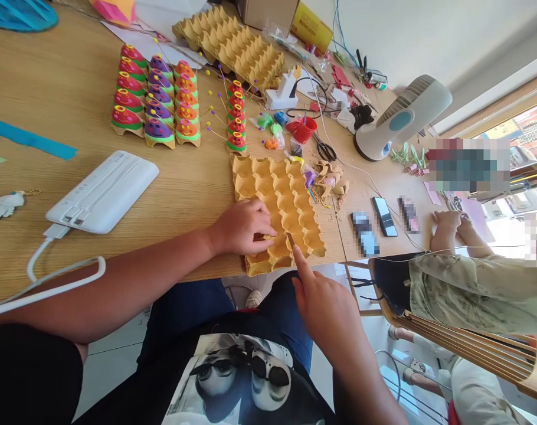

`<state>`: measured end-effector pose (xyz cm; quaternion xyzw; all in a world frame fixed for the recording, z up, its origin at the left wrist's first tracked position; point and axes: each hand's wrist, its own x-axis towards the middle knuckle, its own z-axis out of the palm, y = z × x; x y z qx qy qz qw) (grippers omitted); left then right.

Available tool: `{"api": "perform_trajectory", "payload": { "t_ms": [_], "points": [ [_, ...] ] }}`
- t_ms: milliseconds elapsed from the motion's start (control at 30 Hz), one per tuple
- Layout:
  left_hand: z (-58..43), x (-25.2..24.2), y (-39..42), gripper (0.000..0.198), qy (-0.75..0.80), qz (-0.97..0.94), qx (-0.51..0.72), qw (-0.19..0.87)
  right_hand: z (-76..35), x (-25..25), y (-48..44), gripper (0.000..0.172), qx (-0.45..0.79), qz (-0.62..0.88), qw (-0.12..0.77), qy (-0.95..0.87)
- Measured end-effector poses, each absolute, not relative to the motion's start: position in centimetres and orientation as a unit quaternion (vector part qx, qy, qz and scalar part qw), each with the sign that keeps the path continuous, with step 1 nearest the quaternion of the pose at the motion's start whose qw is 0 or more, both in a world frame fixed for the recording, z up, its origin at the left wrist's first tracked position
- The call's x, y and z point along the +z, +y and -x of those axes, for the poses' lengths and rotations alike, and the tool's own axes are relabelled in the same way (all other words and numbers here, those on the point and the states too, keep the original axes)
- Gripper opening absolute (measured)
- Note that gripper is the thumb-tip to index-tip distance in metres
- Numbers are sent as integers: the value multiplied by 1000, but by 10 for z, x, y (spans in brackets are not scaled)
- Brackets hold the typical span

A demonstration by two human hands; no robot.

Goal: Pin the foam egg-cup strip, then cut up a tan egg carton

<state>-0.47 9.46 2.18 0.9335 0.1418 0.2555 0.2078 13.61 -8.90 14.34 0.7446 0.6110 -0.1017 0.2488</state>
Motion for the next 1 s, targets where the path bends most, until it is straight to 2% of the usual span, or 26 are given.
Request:
{"api": "perform_trajectory", "payload": {
  "t_ms": [1000],
  "points": [
    [4,20,95,20,138,-933,261,208,-146,149,-89,67,-133,-743,233,613]
  ]
}}
